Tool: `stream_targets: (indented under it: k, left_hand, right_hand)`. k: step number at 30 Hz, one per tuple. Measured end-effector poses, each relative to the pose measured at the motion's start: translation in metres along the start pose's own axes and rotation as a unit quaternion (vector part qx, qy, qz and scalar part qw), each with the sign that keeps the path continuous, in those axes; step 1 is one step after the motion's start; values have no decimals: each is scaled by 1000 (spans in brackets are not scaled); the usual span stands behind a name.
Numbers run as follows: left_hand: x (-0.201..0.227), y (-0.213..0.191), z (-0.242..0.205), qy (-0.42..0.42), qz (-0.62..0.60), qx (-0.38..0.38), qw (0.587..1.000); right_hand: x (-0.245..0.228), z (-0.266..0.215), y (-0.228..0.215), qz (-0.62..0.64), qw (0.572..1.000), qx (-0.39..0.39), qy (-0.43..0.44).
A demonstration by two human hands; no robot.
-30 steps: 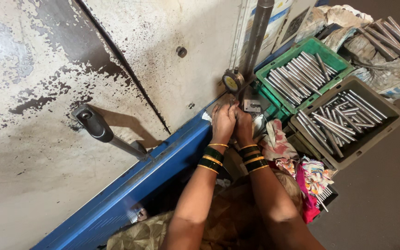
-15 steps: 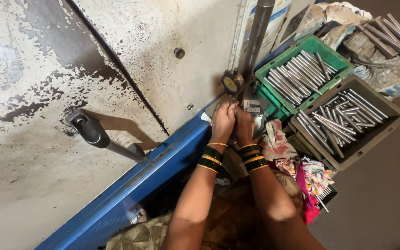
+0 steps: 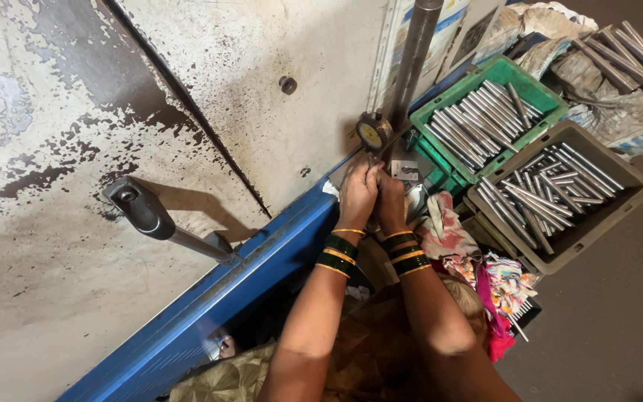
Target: The person operates a lathe to machine small metal rods, then removes each rod and manually deburrs its ends using a handheld file. The finished rods are placed into a green bin. The process is repeated for multiple rods.
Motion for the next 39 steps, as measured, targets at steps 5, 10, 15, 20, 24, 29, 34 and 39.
stream_targets:
  k: [5, 10, 15, 20, 24, 29, 34, 39]
  left_hand:
    - [1, -1, 1, -12, 3, -7, 1000]
    - [1, -1, 2, -7, 7, -7, 1000]
    - [0, -1, 3, -12, 15, -8, 1000]
    - [-1, 0, 3, -25, 22, -5, 999]
    - [0, -1, 2, -10, 15, -4, 1000]
    - [-2, 1, 4, -35, 26, -12, 999]
    - [-1, 0, 2, -13, 12, -2, 1000]
    - [4, -2, 3, -29, 10, -4, 1000]
  right_hand:
    - [1, 0, 0, -7, 1000, 0, 7]
    - [-1, 1, -1, -6, 1000, 3, -14]
    - [-1, 2, -1, 12, 999, -8, 30]
    - [-2, 2, -2, 18, 1000, -4, 9]
    - [-5, 3, -2, 13, 1000, 0, -14]
    - [-7, 3, -3, 7, 1000, -2, -13]
    - [-2, 2, -1, 22, 1000, -8, 15]
    - [0, 1, -1, 22, 1000, -3, -5]
Point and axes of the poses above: each hand's wrist, its own z-axis towards the middle knuckle, its own y-axis out of the palm, x = y × z, the point moved 2 cm from there along z, towards the middle knuckle, and after that the axes turned 6 degrees about -x, right-handed, at the moved point
